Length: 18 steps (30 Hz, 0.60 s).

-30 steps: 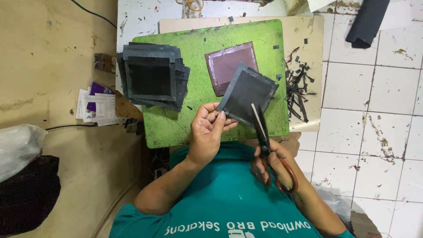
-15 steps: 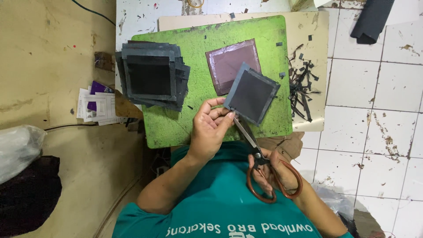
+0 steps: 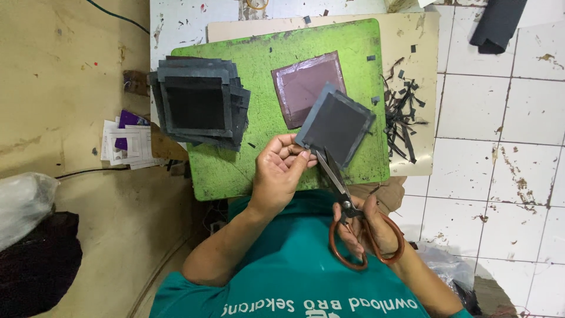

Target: Trimming the edges of square leather pieces using scissors

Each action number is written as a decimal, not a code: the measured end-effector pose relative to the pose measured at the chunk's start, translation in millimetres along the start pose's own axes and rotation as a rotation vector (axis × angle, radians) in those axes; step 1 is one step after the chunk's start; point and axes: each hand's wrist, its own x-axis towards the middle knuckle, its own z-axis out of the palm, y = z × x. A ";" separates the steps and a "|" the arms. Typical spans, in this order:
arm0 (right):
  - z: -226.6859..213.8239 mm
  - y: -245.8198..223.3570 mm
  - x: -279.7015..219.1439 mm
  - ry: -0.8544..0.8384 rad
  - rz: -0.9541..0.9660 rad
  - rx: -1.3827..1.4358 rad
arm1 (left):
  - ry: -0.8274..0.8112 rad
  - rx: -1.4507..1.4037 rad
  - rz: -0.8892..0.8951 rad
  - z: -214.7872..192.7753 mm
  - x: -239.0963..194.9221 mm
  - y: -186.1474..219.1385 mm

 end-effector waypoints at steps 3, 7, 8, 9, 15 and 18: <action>3.7 2.2 2.1 0.038 0.009 0.037 | 0.006 -0.003 0.022 -2.0 2.7 -11.2; 1.6 5.5 3.3 0.018 -0.223 -0.131 | -0.023 0.015 0.033 -1.0 1.0 -2.7; 4.0 1.8 2.1 0.067 -0.267 -0.144 | -0.021 0.025 0.033 -1.5 1.1 -4.2; 6.4 -1.7 1.3 0.116 -0.313 -0.156 | -0.021 0.036 0.033 -2.2 1.5 -5.4; 11.8 0.3 -0.2 0.093 0.021 -0.078 | -0.018 0.031 0.040 -1.9 0.7 -3.3; 13.5 0.8 1.6 0.072 -0.006 -0.058 | -0.027 0.022 0.036 -2.8 -0.2 -3.1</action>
